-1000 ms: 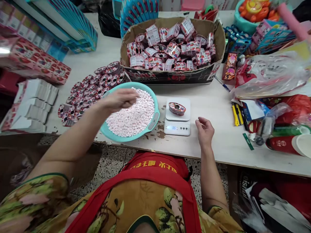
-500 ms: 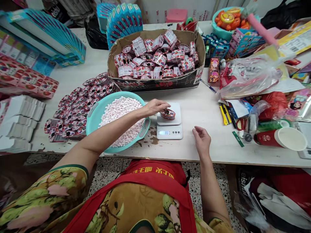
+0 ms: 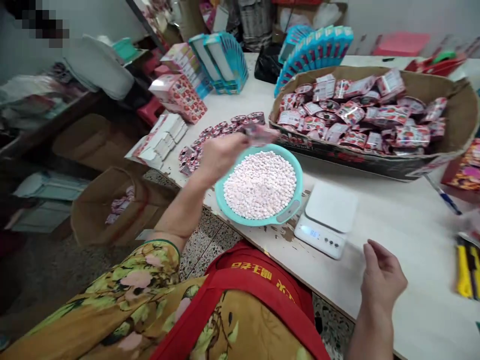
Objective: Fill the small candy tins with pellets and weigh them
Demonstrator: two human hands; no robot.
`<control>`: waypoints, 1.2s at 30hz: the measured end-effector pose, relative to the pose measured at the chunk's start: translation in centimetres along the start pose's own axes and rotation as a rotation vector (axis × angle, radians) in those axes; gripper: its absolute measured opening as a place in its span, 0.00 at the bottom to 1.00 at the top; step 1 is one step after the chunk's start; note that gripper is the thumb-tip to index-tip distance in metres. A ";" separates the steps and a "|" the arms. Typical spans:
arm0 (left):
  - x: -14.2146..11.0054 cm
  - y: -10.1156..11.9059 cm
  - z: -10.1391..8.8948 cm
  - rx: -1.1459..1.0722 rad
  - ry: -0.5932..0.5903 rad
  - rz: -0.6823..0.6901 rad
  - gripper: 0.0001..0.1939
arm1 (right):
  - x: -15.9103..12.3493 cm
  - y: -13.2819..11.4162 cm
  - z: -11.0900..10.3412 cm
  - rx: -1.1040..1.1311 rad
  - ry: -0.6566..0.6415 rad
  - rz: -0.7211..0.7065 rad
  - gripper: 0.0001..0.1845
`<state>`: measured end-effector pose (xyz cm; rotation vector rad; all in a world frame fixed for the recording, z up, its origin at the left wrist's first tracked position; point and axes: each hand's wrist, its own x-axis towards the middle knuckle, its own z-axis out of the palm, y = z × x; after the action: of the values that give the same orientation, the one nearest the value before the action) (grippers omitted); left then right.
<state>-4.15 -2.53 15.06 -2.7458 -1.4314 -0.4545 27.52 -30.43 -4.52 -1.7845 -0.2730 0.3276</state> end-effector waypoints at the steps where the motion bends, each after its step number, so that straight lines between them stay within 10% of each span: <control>1: -1.9 -3.2 -2.0 0.077 0.023 -0.132 0.21 | 0.1 0.0 0.1 -0.007 0.012 0.002 0.21; 5: -10.1 -13.9 -3.8 0.379 -0.247 -0.465 0.23 | 1.3 -1.0 0.5 -0.025 0.051 -0.056 0.18; 9: -13.8 -19.2 2.8 0.377 -0.611 -0.453 0.24 | 4.3 -6.0 2.9 -0.131 -0.015 -0.290 0.21; 13: -13.7 -19.9 7.8 0.312 -0.551 -0.467 0.28 | 8.7 -13.4 10.0 -0.198 -0.191 -0.690 0.23; 19: -11.8 -16.8 6.9 0.166 -0.332 -0.613 0.29 | 18.1 -18.4 28.2 -0.416 -0.570 -0.754 0.24; 23: -7.5 -11.5 7.9 -0.289 -0.197 -0.360 0.21 | 22.9 -17.5 36.5 -0.512 -0.802 -0.680 0.31; 27: -1.3 -6.9 12.4 -0.442 -0.354 0.063 0.20 | 24.2 -17.2 38.1 -0.832 -0.947 -0.569 0.31; 32: 3.7 -1.0 16.6 -0.374 -0.385 0.195 0.27 | 21.2 -17.4 35.8 -0.993 -0.939 -0.561 0.27; 36: 3.1 1.6 16.7 -0.390 -0.428 0.233 0.28 | 19.2 -18.5 32.7 -0.705 -0.699 -0.637 0.28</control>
<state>3.02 1.42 0.13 -3.4397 -1.1526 -0.1525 33.41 10.31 4.77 -2.0716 -1.5713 0.4092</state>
